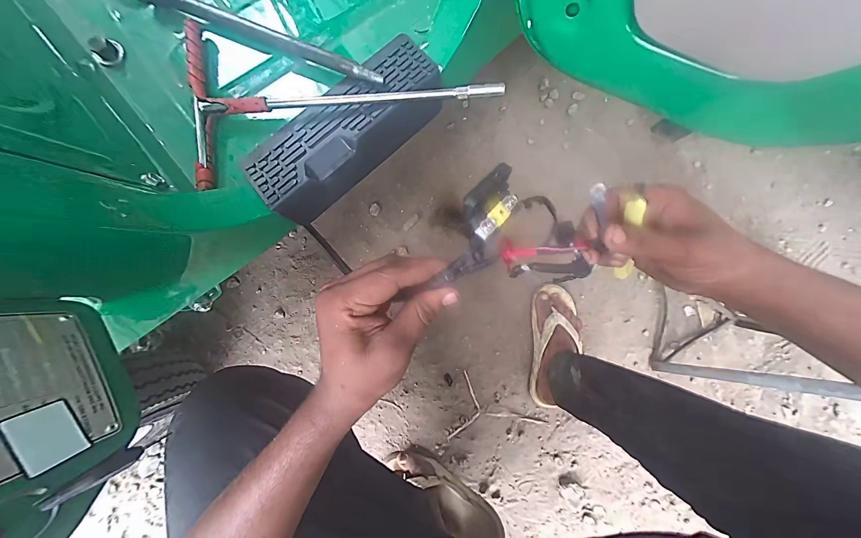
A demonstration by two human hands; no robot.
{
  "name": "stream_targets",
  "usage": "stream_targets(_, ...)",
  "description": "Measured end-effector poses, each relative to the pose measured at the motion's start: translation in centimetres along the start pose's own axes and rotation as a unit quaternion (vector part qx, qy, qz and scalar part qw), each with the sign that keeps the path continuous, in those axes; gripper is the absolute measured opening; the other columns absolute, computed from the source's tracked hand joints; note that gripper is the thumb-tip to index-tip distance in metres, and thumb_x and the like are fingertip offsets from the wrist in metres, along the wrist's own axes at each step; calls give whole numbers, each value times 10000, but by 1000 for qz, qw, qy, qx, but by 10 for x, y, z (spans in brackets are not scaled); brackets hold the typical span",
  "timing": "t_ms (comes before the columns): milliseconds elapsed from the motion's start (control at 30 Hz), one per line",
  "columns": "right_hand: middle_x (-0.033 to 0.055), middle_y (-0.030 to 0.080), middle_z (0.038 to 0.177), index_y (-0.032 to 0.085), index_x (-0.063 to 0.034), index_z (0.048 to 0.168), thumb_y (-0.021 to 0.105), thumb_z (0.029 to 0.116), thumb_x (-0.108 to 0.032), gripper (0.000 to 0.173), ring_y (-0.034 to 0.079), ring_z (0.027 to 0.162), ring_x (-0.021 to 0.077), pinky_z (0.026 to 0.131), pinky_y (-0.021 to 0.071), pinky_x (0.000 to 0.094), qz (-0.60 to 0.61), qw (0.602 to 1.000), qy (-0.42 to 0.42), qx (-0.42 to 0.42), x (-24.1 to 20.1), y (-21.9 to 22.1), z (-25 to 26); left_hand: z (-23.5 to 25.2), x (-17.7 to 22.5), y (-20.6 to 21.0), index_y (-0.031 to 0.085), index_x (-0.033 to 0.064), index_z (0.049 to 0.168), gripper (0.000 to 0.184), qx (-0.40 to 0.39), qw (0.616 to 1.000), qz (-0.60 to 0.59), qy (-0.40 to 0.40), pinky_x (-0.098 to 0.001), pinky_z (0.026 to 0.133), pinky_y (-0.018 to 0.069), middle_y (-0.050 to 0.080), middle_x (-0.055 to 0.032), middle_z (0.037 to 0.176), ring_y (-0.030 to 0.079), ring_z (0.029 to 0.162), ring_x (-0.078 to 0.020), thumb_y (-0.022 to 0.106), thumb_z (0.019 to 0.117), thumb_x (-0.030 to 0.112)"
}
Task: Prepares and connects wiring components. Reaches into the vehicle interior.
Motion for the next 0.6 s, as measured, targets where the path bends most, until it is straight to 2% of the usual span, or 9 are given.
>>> stream_targets(67, 18, 692, 903, 690, -122, 1033, 731, 945, -320, 220, 626, 724, 55, 603, 510, 168, 25, 999, -21, -36, -4, 3, 1, 0, 2, -1, 742, -4, 1097, 212, 8, 1000, -7, 4, -333, 795, 640, 739, -67, 1002, 716, 855, -157, 773, 891, 33)
stream_targets(133, 30, 705, 914, 703, -96, 1081, 777, 905, -348, 317, 671, 781, 81, 660, 564, 192, 12, 997, -35, -69, -11, 7, 3, 0, 3, 0, 740, -4, 1101, 216, 11, 1000, -16, 1, -336, 792, 641, 738, -71, 1003, 716, 855, -161, 770, 889, 24)
stream_targets(233, 33, 699, 858, 713, -60, 1077, 792, 883, -232, 270, 660, 737, 76, 646, 561, 194, -17, 995, -60, -84, -21, 20, 7, -1, 2, 0, 738, 9, 1120, 225, 15, 1000, -21, -7, -319, 774, 634, 739, -64, 1015, 711, 850, -151, 771, 903, 56)
stream_targets(333, 20, 690, 785, 720, -41, 990, 761, 906, -148, 142, 651, 680, 64, 609, 558, 189, -14, 995, -72, -70, -24, 28, 10, -2, 2, -2, 731, 31, 1135, 217, 20, 1000, -21, -11, -287, 726, 613, 731, -42, 997, 691, 809, -122, 752, 929, 95)
stream_targets(467, 22, 686, 756, 706, -35, 969, 715, 945, -125, 93, 664, 662, 80, 624, 587, 221, 20, 996, -64, -65, -29, 35, 12, -3, 2, -6, 718, 58, 1139, 187, 14, 999, -42, -29, -250, 684, 570, 716, -17, 963, 650, 757, -85, 710, 967, 134)
stream_targets(600, 14, 647, 699, 710, -36, 953, 681, 969, -132, 102, 602, 586, 46, 539, 521, 179, 77, 996, -29, -43, -31, 40, 12, -4, 6, -8, 723, 73, 1124, 178, -3, 995, -77, -62, -192, 587, 490, 687, 3, 881, 576, 663, -39, 675, 996, 187)
Point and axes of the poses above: each hand's wrist, its own z-axis towards the middle knuckle, its own y-axis out of the palm, x = y × z, the point moved 5 cm from there along z, towards the middle knuckle
